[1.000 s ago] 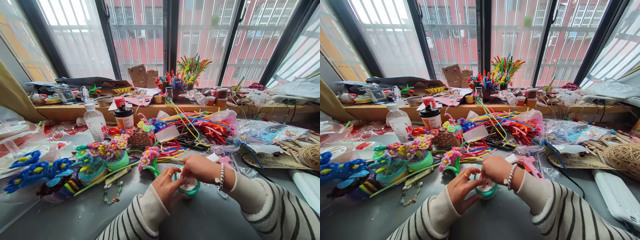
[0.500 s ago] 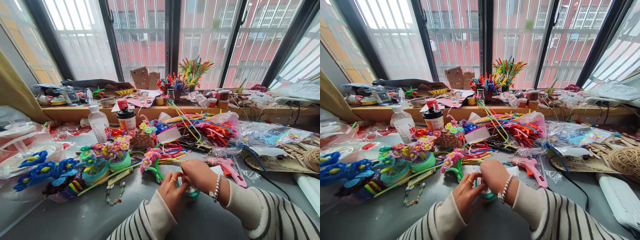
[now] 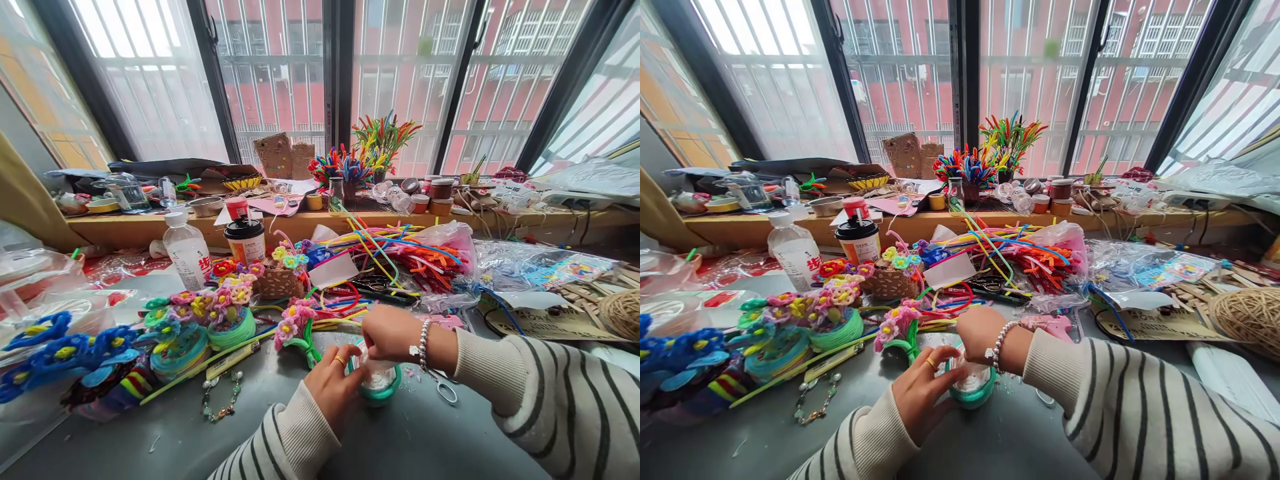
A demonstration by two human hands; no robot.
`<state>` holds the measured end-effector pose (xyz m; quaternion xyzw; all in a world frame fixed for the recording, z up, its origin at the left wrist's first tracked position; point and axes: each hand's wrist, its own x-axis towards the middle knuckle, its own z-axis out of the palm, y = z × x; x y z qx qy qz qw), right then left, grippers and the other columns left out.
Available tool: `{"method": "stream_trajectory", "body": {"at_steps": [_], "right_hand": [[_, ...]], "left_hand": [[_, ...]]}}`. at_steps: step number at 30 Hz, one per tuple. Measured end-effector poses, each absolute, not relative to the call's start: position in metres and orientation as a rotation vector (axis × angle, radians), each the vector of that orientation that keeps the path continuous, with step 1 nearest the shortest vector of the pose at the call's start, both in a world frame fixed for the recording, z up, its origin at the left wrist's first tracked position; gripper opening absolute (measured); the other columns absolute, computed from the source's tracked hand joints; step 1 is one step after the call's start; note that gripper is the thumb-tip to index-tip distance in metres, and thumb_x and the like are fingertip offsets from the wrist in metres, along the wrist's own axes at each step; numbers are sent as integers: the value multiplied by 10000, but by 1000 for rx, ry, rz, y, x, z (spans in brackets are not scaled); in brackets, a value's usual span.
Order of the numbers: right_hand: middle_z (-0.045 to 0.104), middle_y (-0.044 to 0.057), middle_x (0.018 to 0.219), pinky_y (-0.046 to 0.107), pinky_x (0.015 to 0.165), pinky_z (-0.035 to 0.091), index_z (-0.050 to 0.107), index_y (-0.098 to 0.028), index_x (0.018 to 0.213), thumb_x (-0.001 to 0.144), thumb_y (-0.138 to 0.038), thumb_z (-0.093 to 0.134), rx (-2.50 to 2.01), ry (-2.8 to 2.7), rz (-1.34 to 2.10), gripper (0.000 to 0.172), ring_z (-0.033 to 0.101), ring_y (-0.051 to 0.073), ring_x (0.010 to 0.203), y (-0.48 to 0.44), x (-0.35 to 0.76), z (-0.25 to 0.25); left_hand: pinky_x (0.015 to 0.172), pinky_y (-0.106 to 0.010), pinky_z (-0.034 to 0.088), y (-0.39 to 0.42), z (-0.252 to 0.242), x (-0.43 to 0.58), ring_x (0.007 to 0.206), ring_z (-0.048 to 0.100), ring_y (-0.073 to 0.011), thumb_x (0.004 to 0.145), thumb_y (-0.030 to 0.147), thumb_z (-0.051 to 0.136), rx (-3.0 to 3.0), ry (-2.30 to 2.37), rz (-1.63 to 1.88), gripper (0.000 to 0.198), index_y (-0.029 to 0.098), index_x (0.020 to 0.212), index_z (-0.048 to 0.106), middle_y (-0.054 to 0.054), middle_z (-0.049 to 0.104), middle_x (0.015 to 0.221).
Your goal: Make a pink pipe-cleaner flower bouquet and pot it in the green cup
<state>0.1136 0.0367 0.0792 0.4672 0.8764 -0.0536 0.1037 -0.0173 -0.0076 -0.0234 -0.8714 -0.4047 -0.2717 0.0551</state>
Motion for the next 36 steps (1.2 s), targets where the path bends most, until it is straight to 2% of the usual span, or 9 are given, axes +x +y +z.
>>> {"method": "stream_trajectory", "body": {"at_steps": [9, 12, 16, 20, 22, 25, 29, 36], "right_hand": [[647, 153, 692, 249, 506, 404, 664, -70, 726, 570, -262, 598, 1251, 2525, -197, 256, 594, 237, 658, 46, 107, 75], [649, 127, 666, 232, 452, 397, 667, -67, 700, 551, -283, 608, 1247, 2469, -318, 269, 586, 203, 582, 52, 103, 75], [631, 72, 559, 178, 406, 379, 668, -68, 639, 604, -256, 568, 1252, 2411, -512, 215, 552, 122, 465, 55, 107, 80], [635, 25, 649, 140, 465, 391, 646, -120, 804, 702, -165, 464, 1147, 2490, -670, 214, 558, 76, 511, 53, 129, 86], [623, 3, 741, 140, 515, 396, 614, -161, 893, 679, -82, 468, 974, 2643, -734, 271, 547, 61, 546, 52, 141, 86], [575, 17, 800, 164, 555, 386, 629, -171, 848, 642, -41, 506, 795, 2918, -597, 273, 508, 72, 596, 50, 155, 79], [535, 10, 800, 178, 595, 373, 635, -206, 831, 692, -103, 508, 734, 3047, -503, 214, 482, 80, 636, 46, 158, 68], [543, 12, 777, 202, 610, 368, 639, -185, 712, 665, -200, 565, 915, 3049, -391, 88, 496, 115, 709, 46, 144, 54]], "left_hand": [[615, -328, 459, -6, -18, -18, 722, 459, -184, 621, 164, 547, -2649, -1138, -823, 249, 225, 862, 555, -52, 512, 940], [609, -322, 458, -6, -18, -17, 723, 452, -178, 679, 174, 505, -2633, -1138, -801, 169, 226, 829, 564, -49, 512, 919], [621, -323, 462, -5, -16, -19, 750, 452, -176, 734, 130, 441, -2672, -1159, -661, 214, 238, 883, 549, -52, 500, 959], [622, -311, 464, -5, -7, -22, 765, 454, -172, 742, 137, 446, -2748, -1213, -555, 193, 245, 854, 561, -41, 492, 990], [647, -309, 460, -4, -2, -24, 792, 454, -171, 737, 137, 459, -2791, -1224, -532, 197, 249, 862, 563, -36, 489, 1000], [698, -304, 446, -1, 2, -27, 829, 458, -166, 709, 102, 485, -2850, -1207, -545, 245, 251, 887, 563, -29, 487, 1007], [714, -303, 437, 1, 1, -29, 835, 466, -162, 693, 83, 494, -2875, -1227, -561, 279, 266, 890, 569, -31, 485, 1003], [677, -270, 435, 1, 1, -28, 752, 460, -142, 706, 68, 456, -2840, -1126, -667, 289, 246, 909, 561, -17, 516, 940]]}}
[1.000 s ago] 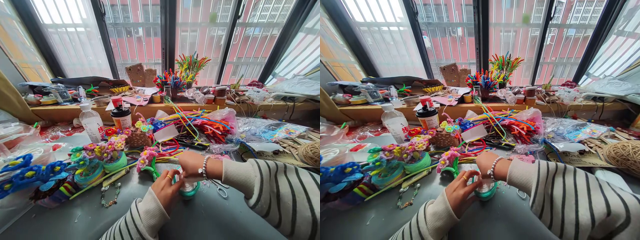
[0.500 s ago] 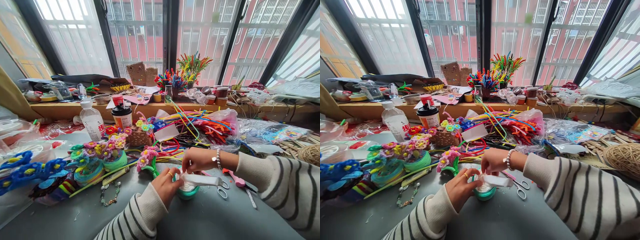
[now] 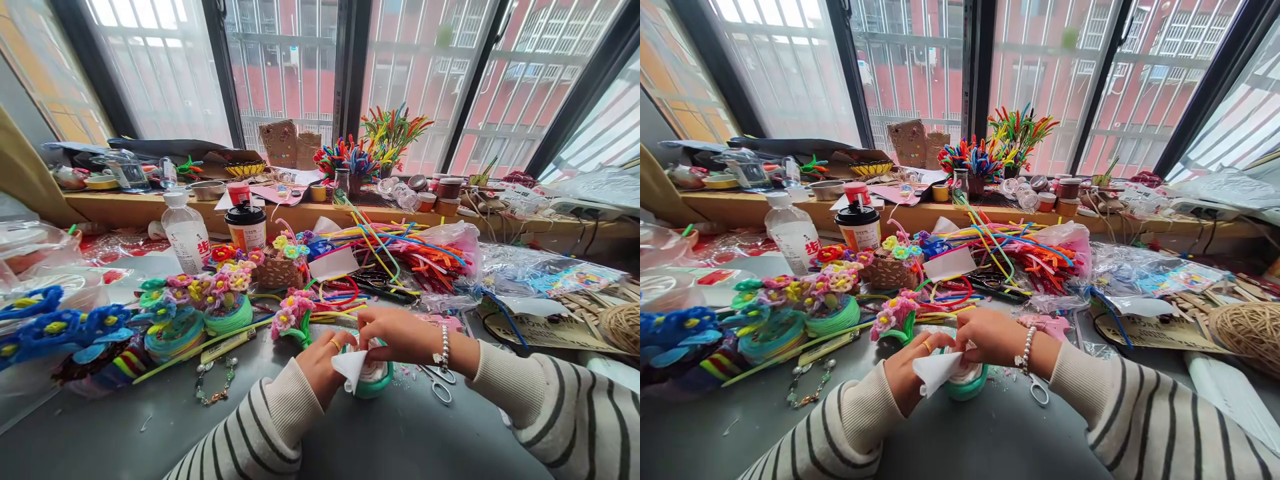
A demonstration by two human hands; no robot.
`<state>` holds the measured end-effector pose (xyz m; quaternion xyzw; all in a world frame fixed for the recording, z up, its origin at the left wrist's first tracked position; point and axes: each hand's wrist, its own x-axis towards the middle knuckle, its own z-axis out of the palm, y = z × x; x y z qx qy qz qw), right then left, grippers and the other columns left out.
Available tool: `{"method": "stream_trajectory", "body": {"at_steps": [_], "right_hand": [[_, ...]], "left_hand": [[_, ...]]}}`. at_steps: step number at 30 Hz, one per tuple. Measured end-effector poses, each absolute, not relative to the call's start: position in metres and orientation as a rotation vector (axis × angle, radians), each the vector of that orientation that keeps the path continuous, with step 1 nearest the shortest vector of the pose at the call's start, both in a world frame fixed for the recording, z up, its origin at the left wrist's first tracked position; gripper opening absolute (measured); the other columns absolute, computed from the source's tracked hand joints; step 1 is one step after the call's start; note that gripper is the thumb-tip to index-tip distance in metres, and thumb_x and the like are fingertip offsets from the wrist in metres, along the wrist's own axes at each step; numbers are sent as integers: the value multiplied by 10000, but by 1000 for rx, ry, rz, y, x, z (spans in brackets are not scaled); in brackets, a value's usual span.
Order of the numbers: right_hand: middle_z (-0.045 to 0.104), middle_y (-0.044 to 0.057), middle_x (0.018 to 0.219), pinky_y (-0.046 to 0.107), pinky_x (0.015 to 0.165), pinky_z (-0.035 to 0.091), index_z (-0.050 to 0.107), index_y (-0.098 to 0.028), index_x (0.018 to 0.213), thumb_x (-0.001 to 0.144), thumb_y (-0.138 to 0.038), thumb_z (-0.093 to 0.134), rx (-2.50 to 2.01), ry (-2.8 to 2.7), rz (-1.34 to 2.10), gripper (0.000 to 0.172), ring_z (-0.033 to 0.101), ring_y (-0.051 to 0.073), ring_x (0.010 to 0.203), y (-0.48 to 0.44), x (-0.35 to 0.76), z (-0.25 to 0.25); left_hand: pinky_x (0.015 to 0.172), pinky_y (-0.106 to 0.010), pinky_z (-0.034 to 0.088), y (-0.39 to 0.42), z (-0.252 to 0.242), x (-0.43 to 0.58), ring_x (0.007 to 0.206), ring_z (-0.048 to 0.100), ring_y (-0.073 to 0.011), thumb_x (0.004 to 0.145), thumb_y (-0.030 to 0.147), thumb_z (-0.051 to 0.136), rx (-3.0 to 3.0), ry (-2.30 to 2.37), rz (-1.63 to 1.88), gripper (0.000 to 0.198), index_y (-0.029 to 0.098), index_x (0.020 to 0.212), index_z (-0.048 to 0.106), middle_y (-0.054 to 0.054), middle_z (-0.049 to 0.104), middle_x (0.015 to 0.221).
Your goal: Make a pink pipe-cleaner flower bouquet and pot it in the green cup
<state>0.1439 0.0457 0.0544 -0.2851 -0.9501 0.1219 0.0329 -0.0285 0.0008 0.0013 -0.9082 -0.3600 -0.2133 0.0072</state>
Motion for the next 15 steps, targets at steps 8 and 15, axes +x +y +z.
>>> {"method": "stream_trajectory", "body": {"at_steps": [8, 15], "right_hand": [[543, 20, 727, 204, 537, 325, 651, -177, 606, 617, -258, 595, -964, -2973, 269, 98, 473, 124, 679, 46, 137, 53], [549, 38, 666, 237, 550, 303, 654, -166, 598, 652, -218, 550, -912, -3137, 68, 128, 455, 144, 661, 48, 126, 59]], "left_hand": [[615, -270, 420, 6, -6, -25, 688, 460, -143, 771, 177, 408, -2754, -1043, -735, 170, 232, 851, 548, -26, 520, 848], [620, -287, 400, 3, -8, -20, 732, 469, -162, 776, 182, 403, -2701, -1152, -603, 151, 217, 858, 525, -25, 527, 850]]}}
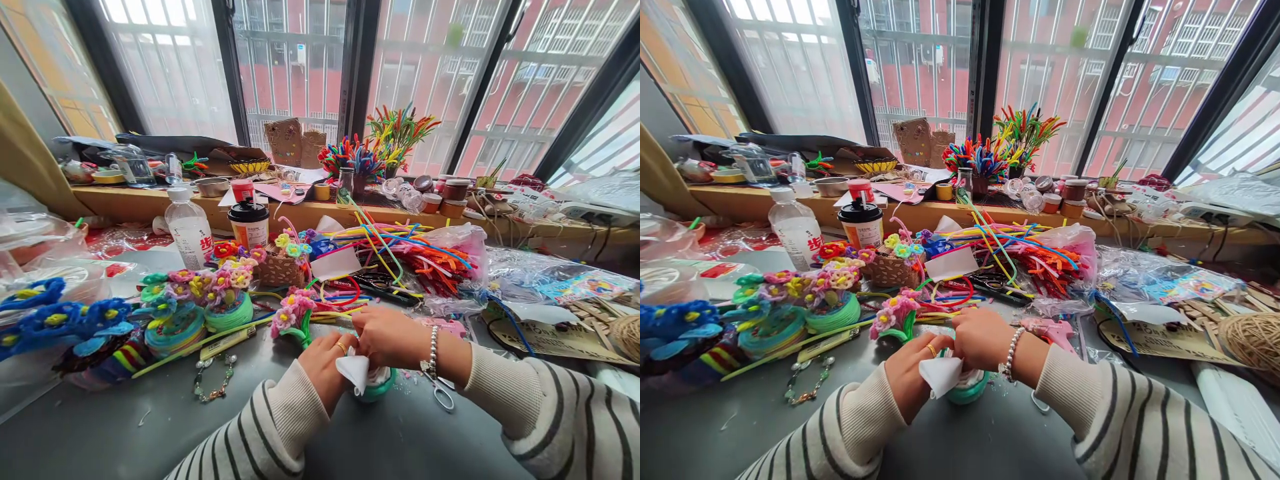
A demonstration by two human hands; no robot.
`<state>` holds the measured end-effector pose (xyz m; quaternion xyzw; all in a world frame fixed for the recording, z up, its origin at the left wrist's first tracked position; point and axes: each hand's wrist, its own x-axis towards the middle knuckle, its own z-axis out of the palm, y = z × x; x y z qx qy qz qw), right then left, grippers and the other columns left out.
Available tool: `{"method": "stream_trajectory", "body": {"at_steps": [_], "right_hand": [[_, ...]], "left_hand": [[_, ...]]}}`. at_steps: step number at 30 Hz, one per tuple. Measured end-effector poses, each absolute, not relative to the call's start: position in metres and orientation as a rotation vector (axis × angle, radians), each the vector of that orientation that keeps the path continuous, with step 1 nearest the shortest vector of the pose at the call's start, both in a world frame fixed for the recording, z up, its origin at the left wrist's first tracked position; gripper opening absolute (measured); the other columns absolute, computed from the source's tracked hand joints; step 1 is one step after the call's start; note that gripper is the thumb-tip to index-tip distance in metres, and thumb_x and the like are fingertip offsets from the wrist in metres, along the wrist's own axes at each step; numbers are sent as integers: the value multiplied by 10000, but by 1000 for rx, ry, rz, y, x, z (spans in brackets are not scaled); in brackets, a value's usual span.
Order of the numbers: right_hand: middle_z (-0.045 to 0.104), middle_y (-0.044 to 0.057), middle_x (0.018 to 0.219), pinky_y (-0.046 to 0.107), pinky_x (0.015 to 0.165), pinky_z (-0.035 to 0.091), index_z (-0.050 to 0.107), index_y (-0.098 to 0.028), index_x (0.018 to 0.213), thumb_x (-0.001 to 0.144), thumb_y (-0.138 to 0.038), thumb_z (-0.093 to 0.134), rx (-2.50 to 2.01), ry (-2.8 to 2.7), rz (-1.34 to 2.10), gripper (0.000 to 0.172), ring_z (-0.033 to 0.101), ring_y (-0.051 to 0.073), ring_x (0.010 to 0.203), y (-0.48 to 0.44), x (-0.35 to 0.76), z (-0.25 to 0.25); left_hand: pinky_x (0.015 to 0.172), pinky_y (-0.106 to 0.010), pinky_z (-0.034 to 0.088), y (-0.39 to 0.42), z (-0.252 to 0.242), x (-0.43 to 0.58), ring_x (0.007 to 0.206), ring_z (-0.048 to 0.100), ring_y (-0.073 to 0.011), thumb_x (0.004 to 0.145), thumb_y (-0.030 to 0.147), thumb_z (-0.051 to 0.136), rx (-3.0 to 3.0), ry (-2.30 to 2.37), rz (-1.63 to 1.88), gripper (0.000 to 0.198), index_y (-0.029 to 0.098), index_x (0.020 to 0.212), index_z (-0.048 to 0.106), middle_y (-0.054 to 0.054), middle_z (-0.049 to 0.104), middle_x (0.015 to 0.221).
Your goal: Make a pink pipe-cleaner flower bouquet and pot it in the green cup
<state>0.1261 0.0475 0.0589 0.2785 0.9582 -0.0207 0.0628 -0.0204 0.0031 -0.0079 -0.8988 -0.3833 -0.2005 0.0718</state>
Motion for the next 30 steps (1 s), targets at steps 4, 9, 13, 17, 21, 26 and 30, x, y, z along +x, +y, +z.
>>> {"method": "stream_trajectory", "body": {"at_steps": [4, 9, 13, 17, 21, 26, 30], "right_hand": [[533, 28, 749, 225, 605, 338, 643, -190, 736, 664, -226, 562, 791, 3004, -228, 115, 459, 136, 703, 45, 139, 59], [502, 33, 845, 227, 681, 368, 601, -195, 861, 643, -207, 588, 796, 3092, -478, 218, 463, 134, 772, 37, 154, 61], [498, 30, 815, 217, 671, 380, 607, -177, 764, 705, -206, 528, 904, 3104, -537, 102, 476, 119, 739, 35, 155, 57], [500, 26, 801, 209, 656, 378, 612, -175, 760, 705, -201, 527, 957, 3109, -546, 104, 475, 114, 728, 37, 154, 51], [505, 24, 770, 210, 626, 359, 640, -194, 730, 707, -241, 538, 895, 3097, -413, 114, 462, 118, 710, 39, 149, 50], [519, 13, 725, 232, 608, 317, 648, -214, 686, 680, -221, 551, 846, 3097, -188, 97, 440, 123, 682, 41, 143, 51], [536, 14, 703, 229, 572, 301, 636, -189, 652, 645, -206, 551, 886, 3064, -98, 88, 440, 128, 671, 41, 139, 49]], "left_hand": [[596, -317, 398, -5, -7, -16, 720, 466, -179, 771, 172, 400, -2604, -1174, -644, 154, 205, 849, 528, -48, 524, 824], [598, -337, 404, -10, -10, -11, 703, 450, -183, 717, 281, 484, -2579, -1256, -811, 122, 196, 766, 555, -46, 508, 772], [648, -354, 418, -10, -5, -17, 759, 443, -196, 532, 327, 659, -2716, -1244, -771, 297, 217, 789, 559, -36, 497, 851], [704, -343, 409, -8, 2, -23, 821, 432, -199, 576, 229, 627, -2763, -1251, -687, 307, 226, 875, 553, -45, 488, 909], [690, -328, 403, -5, 5, -25, 795, 436, -185, 584, 197, 624, -2781, -1210, -611, 308, 282, 874, 567, -20, 491, 878], [663, -306, 393, 3, 5, -27, 781, 443, -170, 643, 220, 564, -2801, -1101, -524, 132, 241, 772, 577, -16, 511, 870], [631, -285, 399, 6, 8, -26, 721, 449, -150, 746, 216, 434, -2799, -1006, -548, 132, 208, 836, 530, -23, 529, 800]]}}
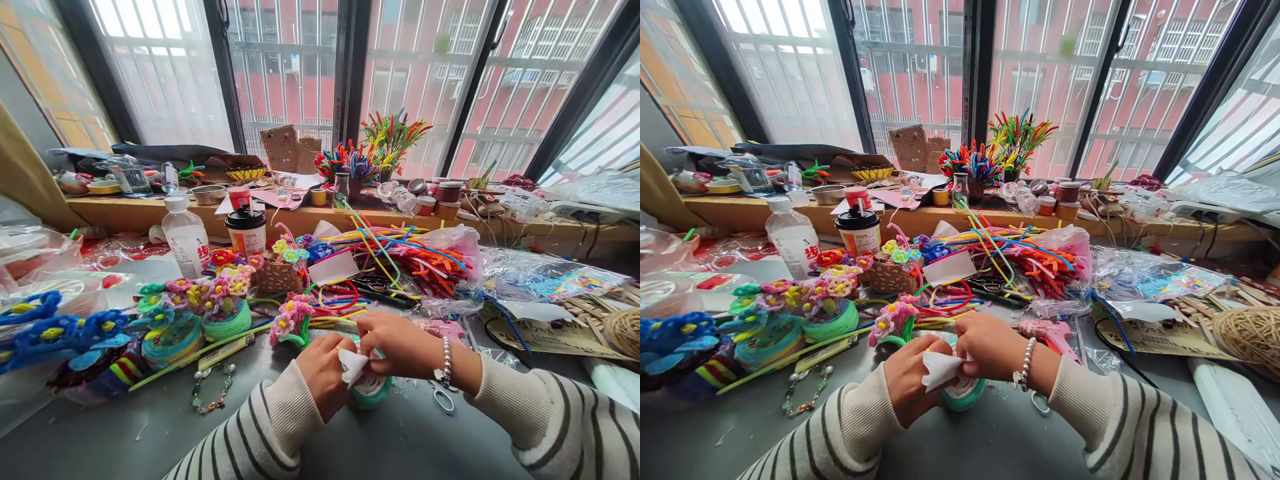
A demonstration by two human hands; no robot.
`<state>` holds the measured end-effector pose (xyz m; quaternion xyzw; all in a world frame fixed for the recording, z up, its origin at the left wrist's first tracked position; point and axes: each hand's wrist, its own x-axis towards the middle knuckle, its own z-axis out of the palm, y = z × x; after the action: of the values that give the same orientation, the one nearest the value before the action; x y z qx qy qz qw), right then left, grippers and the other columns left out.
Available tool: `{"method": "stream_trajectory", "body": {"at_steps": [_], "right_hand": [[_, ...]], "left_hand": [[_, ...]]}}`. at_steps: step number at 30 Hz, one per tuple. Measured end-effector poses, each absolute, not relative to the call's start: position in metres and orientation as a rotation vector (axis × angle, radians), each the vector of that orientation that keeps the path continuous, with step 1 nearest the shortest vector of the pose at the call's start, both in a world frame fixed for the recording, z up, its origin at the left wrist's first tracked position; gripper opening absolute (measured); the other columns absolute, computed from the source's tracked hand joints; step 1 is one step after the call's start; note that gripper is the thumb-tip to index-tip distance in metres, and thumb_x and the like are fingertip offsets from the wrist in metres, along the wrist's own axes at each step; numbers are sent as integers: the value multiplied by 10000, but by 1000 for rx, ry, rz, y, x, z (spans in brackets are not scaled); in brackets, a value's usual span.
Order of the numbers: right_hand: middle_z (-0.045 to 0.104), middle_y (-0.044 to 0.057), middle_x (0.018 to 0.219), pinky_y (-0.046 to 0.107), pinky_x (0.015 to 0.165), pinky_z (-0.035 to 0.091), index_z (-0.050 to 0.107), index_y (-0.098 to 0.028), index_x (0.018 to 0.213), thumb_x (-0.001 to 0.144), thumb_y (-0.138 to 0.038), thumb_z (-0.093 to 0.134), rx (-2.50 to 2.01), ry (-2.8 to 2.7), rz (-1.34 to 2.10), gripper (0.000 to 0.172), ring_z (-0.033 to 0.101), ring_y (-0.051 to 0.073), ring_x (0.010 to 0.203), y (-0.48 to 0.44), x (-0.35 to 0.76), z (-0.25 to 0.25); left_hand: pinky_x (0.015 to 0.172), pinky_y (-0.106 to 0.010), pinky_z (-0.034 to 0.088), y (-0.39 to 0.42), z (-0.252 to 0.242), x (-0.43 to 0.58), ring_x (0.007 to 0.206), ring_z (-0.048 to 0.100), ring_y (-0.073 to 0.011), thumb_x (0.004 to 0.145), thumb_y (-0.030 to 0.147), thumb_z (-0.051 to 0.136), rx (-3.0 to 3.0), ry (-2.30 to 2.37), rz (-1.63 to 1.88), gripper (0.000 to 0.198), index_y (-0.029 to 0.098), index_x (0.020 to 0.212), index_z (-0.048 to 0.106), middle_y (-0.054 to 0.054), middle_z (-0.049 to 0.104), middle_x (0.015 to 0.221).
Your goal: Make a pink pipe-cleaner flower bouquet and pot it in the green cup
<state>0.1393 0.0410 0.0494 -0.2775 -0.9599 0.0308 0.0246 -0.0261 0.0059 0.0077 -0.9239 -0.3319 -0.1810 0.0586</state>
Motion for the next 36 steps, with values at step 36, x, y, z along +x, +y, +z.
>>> {"method": "stream_trajectory", "body": {"at_steps": [36], "right_hand": [[511, 12, 672, 214, 527, 272, 648, -179, 567, 594, -336, 602, -1059, -2880, 387, 165, 427, 121, 645, 34, 136, 50]], "left_hand": [[743, -360, 394, 1, -9, -25, 828, 441, -190, 690, 229, 500, -2706, -997, -778, 181, 257, 860, 557, -23, 557, 848]]}}
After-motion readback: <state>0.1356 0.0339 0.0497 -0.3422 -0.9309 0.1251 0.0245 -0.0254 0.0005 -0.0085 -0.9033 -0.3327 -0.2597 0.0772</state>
